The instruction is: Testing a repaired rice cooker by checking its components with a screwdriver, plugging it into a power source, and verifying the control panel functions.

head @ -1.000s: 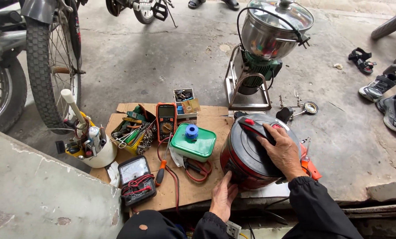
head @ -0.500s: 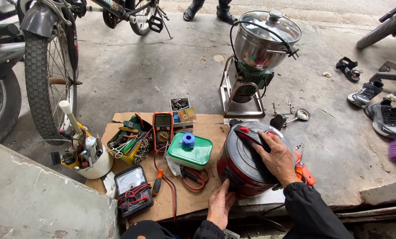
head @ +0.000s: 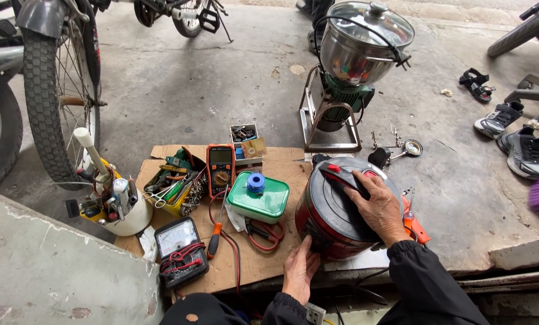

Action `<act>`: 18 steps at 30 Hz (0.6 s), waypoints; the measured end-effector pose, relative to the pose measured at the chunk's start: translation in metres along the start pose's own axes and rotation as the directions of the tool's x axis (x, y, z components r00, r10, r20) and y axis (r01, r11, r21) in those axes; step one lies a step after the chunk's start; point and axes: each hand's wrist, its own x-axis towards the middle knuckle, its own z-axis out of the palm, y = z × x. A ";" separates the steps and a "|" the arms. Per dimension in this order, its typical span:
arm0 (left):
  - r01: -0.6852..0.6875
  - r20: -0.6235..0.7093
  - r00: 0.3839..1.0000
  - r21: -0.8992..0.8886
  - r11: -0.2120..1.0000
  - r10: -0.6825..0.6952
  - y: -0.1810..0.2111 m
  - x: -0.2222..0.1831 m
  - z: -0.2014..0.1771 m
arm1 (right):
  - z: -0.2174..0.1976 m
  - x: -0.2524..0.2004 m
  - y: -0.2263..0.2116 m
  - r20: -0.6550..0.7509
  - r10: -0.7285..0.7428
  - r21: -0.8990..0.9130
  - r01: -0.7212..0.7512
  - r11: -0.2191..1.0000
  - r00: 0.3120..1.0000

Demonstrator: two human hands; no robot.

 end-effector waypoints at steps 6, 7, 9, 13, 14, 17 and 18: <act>0.006 0.021 1.000 -0.044 0.999 -0.005 -0.003 0.007 -0.009 | -0.002 -0.003 -0.001 0.000 -0.031 -0.023 0.031 0.999 1.000; 0.011 0.012 1.000 -0.048 0.999 -0.010 -0.008 0.015 -0.013 | -0.003 -0.002 0.000 0.010 -0.029 -0.024 0.029 0.999 1.000; -0.018 0.066 0.998 -0.057 0.998 0.022 -0.016 0.032 -0.021 | -0.002 -0.001 -0.001 -0.005 -0.038 -0.035 0.038 0.999 0.999; -0.034 0.041 0.999 -0.062 0.998 0.037 -0.025 0.047 -0.024 | -0.001 0.000 0.002 -0.012 -0.046 -0.022 0.046 0.999 0.999; -0.046 0.047 0.998 -0.071 0.996 0.049 -0.028 0.051 -0.027 | -0.002 -0.001 0.001 -0.005 -0.048 -0.004 0.048 0.999 0.999; -0.071 0.045 0.996 -0.060 0.996 0.073 -0.036 0.061 -0.031 | -0.003 -0.002 0.001 0.004 -0.057 0.002 0.057 0.998 0.998; -0.087 0.044 0.995 -0.035 0.996 0.089 -0.037 0.064 -0.031 | -0.003 -0.001 0.001 -0.005 -0.065 -0.007 0.065 0.998 0.998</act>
